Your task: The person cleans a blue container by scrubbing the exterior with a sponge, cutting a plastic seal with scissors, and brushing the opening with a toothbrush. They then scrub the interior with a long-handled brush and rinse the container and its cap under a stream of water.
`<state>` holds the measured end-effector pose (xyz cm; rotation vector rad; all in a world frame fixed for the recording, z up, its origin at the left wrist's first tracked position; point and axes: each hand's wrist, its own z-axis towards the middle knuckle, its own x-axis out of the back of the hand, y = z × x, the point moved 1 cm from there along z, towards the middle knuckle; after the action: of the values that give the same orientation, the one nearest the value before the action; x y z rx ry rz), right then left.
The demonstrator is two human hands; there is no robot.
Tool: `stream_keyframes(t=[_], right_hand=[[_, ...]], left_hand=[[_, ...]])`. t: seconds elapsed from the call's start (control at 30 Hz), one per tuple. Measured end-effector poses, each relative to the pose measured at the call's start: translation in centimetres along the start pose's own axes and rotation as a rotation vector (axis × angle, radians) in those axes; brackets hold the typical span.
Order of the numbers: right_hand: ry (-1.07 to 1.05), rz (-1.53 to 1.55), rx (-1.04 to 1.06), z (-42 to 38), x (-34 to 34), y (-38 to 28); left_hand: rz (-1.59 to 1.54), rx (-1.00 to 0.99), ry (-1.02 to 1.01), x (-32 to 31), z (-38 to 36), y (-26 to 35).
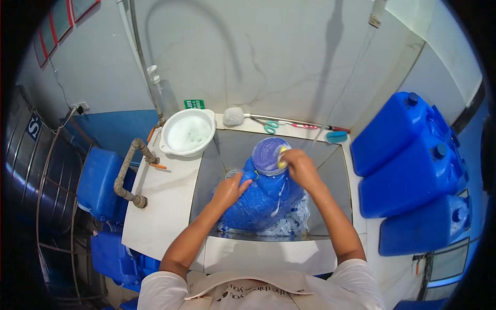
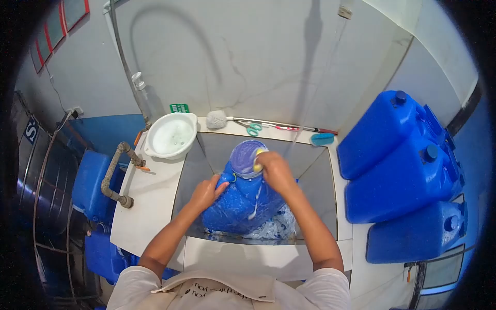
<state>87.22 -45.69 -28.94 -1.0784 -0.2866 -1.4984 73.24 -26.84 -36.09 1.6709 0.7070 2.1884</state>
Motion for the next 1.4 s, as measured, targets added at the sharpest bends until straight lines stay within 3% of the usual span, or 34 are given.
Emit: stream_keyframes(t=[0.07,0.13,0.2,0.33,0.37,0.4,0.43,0.5,0.57,0.6,0.63,0.7,0.77,0.87,1.03,1.13,1.2,1.3,1.4], right_hand=[[-0.038,-0.082,-0.013,1.9,-1.2,0.7],[-0.082,-0.164,-0.012,4.1,-2.8,-0.1],[-0.343,0.009,-0.021,7.1,-5.7,-1.8],[0.055,0.298,0.152,16.2,-11.3,-5.8],[-0.033,0.373,0.138,17.3,-14.5,-5.8],[-0.322,0.209,0.088,18.1,-16.5,-6.1],[-0.226,0.055,0.082,16.7,-16.5,-7.1],[-0.184,0.374,0.015,15.9,-14.6,-5.4],[-0.269,0.418,-0.235,13.6,-9.9,-0.4],[-0.320,0.650,-0.495,11.7,-7.3,2.7],[-0.121,0.873,-0.795,9.1,-3.5,4.1],[-0.026,0.663,-0.961,5.6,2.1,8.1],[0.042,0.732,-0.982,3.6,5.0,9.2],[-0.017,0.817,-0.974,3.5,7.4,8.9],[-0.073,0.718,-0.975,5.1,8.2,9.1],[-0.146,0.540,-0.933,6.0,8.9,8.4],[-0.375,0.416,-0.937,6.2,9.4,7.9],[-0.241,0.535,-0.966,6.1,9.6,8.3],[-0.267,0.651,-0.979,6.1,9.8,7.7]], left_hand=[[-0.045,-0.058,0.119,-0.7,-0.4,0.0],[-0.037,-0.038,0.105,-0.7,-0.8,0.5],[-0.019,-0.021,0.101,-0.5,-1.0,0.3],[-0.006,0.059,0.110,-0.4,-1.4,0.1],[-0.024,0.097,0.093,-0.3,-1.3,0.6],[-0.029,0.087,0.088,-0.3,-1.0,1.1],[-0.027,0.122,0.090,-0.3,-1.0,1.3],[-0.019,0.148,0.076,-0.2,-1.0,1.3],[-0.032,0.162,0.128,-0.3,-0.9,1.3],[-0.041,0.153,0.122,-0.4,-0.7,1.3],[-0.035,0.153,0.111,-0.5,-0.5,1.4],[-0.039,0.139,0.090,-0.9,0.2,2.3],[-0.031,0.061,0.087,-1.1,1.4,3.8],[0.002,-0.039,0.038,-1.4,2.8,6.7],[-0.010,-0.066,-0.008,-2.3,3.2,9.3],[-0.015,-0.042,0.007,-2.5,3.2,9.7],[-0.022,-0.023,0.017,-2.6,3.3,9.5],[-0.026,-0.012,-0.013,-2.8,4.5,9.0],[-0.001,-0.081,-0.049,-2.5,6.5,8.9]])
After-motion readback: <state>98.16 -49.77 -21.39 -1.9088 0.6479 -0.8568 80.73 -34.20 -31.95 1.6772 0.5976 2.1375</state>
